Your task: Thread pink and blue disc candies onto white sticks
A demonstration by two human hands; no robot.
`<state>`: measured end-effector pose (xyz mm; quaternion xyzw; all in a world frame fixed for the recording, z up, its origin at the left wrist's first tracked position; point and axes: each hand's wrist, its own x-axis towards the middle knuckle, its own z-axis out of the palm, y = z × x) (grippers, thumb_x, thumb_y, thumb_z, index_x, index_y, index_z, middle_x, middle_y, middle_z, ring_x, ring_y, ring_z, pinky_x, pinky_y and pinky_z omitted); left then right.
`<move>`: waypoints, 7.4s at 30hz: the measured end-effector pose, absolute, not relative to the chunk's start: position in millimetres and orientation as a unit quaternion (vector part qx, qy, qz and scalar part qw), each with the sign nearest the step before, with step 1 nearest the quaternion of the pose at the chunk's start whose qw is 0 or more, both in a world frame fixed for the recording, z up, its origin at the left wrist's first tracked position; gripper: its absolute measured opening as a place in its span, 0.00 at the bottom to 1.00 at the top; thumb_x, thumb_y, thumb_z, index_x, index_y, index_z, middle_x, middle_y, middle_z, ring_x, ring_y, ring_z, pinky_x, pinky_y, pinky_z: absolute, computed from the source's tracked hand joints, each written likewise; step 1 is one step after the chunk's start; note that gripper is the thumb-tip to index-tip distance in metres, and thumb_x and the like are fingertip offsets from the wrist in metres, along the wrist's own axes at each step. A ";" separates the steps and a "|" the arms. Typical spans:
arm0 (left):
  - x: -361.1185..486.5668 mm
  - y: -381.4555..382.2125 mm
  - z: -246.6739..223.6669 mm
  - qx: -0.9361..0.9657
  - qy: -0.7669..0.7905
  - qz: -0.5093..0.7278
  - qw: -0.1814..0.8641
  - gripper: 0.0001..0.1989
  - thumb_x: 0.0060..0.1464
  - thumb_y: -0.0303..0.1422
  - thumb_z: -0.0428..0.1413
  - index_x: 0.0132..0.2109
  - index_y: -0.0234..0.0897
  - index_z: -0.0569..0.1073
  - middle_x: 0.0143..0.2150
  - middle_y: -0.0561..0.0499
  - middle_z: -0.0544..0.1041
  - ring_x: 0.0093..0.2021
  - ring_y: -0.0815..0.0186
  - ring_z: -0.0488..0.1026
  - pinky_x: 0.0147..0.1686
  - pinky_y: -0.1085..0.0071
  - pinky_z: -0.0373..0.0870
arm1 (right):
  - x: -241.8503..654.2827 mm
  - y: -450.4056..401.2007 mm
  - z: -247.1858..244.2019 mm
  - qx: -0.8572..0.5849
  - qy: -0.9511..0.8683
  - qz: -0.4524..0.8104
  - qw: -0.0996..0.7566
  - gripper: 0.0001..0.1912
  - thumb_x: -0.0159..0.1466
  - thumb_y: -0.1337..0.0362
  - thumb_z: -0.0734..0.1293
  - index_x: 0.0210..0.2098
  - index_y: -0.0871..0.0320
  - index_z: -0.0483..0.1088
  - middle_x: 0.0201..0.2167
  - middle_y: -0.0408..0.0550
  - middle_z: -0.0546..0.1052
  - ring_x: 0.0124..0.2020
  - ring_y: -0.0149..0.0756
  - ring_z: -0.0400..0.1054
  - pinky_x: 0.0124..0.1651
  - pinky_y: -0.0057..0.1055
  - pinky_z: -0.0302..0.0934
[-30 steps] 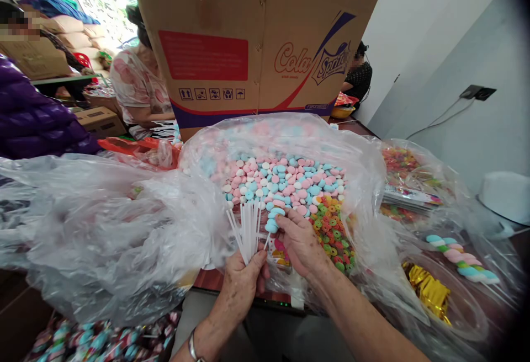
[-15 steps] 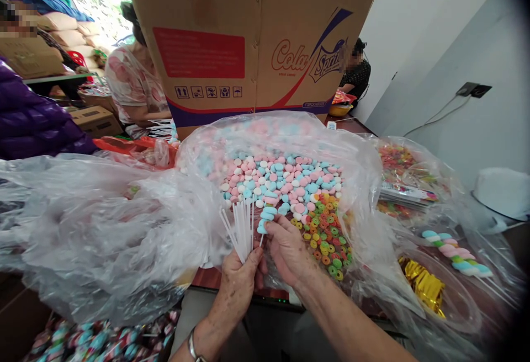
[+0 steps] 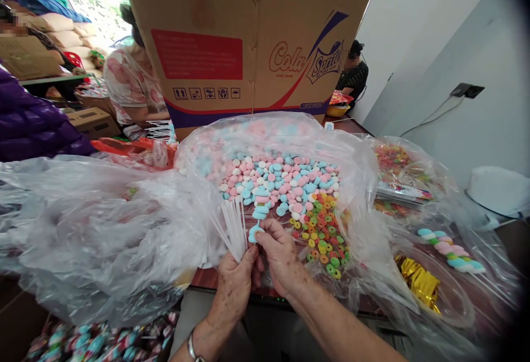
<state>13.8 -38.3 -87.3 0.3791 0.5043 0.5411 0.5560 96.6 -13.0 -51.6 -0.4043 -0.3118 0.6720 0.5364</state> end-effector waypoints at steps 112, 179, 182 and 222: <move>-16.6 34.4 -8.8 0.680 0.487 0.241 0.493 0.05 0.45 0.29 0.52 0.23 0.37 0.67 0.20 0.58 0.61 0.18 0.72 0.60 0.14 0.78 0.58 | 188.5 55.0 25.3 -0.349 -0.933 0.090 0.020 0.24 0.59 0.70 0.63 0.53 0.49 0.74 0.40 0.46 0.81 0.33 0.36 0.72 0.33 0.27 0.57; 13.3 11.7 -25.6 0.492 0.489 0.429 0.578 0.13 0.50 0.41 0.58 0.27 0.35 0.72 0.23 0.55 0.70 0.26 0.66 0.65 0.26 0.73 0.60 | 145.7 -10.0 -29.0 -0.553 -0.684 0.335 0.339 0.08 0.64 0.61 0.57 0.38 0.55 0.66 0.25 0.42 0.72 0.26 0.34 0.65 0.30 0.29 0.56; 13.2 13.4 -28.7 0.490 0.479 0.445 0.576 0.13 0.50 0.40 0.59 0.27 0.36 0.71 0.23 0.56 0.70 0.26 0.67 0.64 0.26 0.73 0.60 | 144.1 -10.3 -19.4 -0.586 -0.722 0.258 0.262 0.11 0.65 0.63 0.56 0.38 0.56 0.69 0.26 0.46 0.75 0.28 0.37 0.68 0.32 0.29 0.55; -27.0 4.8 -25.5 0.430 0.459 0.415 0.657 0.19 0.46 0.44 0.63 0.25 0.36 0.64 0.15 0.61 0.60 0.14 0.79 0.50 0.14 0.80 0.44 | 220.1 40.5 8.3 -0.532 -0.683 0.302 0.399 0.16 0.64 0.57 0.61 0.46 0.56 0.72 0.42 0.50 0.77 0.43 0.40 0.72 0.43 0.34 0.65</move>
